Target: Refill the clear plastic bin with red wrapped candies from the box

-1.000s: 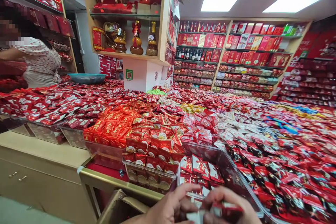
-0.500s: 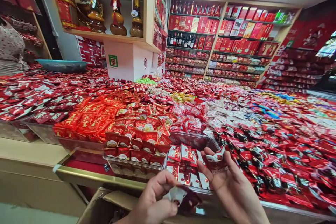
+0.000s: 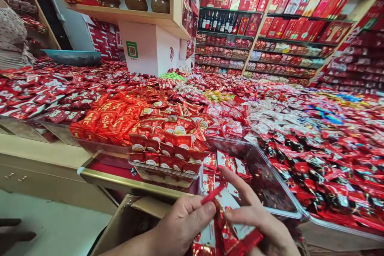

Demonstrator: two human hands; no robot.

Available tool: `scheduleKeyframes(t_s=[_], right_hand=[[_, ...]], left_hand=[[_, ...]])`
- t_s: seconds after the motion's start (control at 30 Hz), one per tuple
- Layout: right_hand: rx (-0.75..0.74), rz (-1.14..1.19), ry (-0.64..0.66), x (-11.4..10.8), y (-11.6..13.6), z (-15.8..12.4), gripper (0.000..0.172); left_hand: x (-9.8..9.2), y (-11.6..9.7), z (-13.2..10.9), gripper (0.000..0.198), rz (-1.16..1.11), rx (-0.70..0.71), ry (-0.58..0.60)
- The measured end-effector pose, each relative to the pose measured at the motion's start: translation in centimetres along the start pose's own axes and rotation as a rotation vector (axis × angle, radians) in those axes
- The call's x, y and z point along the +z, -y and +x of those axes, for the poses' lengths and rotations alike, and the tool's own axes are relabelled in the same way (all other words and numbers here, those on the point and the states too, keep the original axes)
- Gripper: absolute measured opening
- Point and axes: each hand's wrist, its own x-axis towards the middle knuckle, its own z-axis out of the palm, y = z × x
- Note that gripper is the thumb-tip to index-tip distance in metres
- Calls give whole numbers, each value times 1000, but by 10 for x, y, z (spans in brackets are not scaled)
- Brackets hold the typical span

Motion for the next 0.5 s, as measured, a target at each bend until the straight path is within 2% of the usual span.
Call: scheduleKeyframes(t_s=[0.07,0.13,0.2,0.27,0.4,0.43,0.5], right_hand=[[-5,51,-42,-1,-2,0,26],[24,137,-63,-1,-5,1,35],[87,219,-49,3,-6,1,47],[145,256,-40,10,-5,2,51],[210,289,-162,16,-1,1,47],[210,261,-165,14,-1,0,43],[173,136,-87,5,-2,-1,32]], left_hand=[[-4,0,-1,37,71,66,-68],[-6,0,-1,36,145,123,-129],[-5,1,-2,36,168,130,-131],[-4,1,-2,37,130,103,-98],[-2,0,-1,39,55,64,-65],[-2,-1,-1,39,71,55,-62],[-3,-2,-3,41,160,44,-41]])
